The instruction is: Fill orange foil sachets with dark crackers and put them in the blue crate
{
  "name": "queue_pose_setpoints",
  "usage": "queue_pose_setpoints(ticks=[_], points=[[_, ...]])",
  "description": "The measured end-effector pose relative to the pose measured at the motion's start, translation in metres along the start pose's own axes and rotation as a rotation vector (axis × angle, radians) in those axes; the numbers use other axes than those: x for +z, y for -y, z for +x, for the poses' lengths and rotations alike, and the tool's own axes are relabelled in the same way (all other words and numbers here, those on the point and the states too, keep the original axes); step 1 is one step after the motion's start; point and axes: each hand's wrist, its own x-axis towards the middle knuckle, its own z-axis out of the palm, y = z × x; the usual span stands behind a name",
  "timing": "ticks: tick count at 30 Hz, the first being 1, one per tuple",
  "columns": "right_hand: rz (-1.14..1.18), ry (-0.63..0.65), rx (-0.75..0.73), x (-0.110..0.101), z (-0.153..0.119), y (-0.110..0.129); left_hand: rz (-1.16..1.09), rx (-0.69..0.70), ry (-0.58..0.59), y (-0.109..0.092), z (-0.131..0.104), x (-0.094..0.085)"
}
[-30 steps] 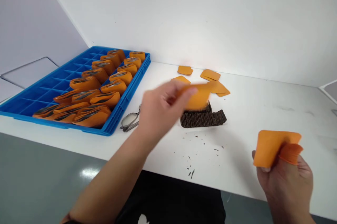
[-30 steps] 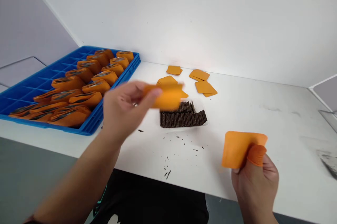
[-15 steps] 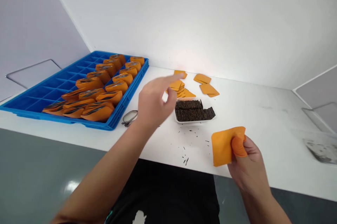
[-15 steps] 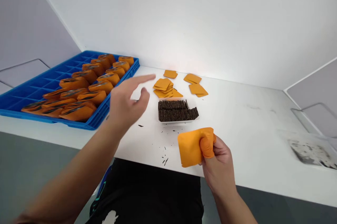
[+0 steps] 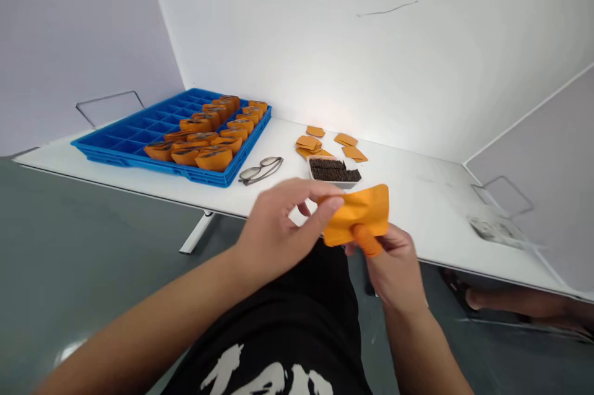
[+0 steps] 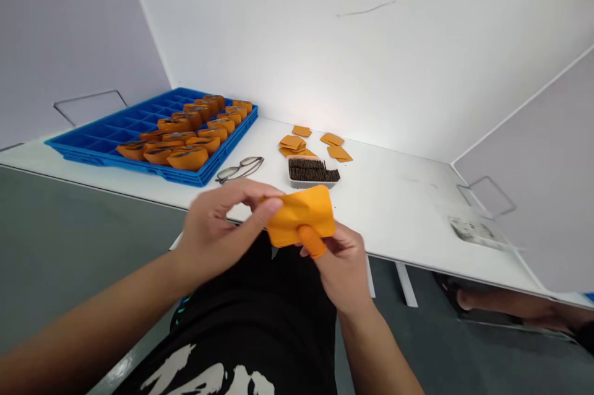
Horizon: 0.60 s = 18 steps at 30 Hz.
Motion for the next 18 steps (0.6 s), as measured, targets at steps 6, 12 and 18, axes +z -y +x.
queue_pose_setpoints(ticks=[6,12,18], points=[[0.046,0.127,-0.046,0.042,-0.066,0.019,-0.055,0.268,-0.159,-0.049,-0.039,-0.032],[0.102,0.03,-0.227,0.063,-0.083,0.037,0.012,0.317,-0.054,-0.07,-0.069,-0.041],[-0.017,-0.044,-0.451,0.054,-0.079,0.035,0.274,0.459,-0.196,-0.071,-0.06,-0.072]])
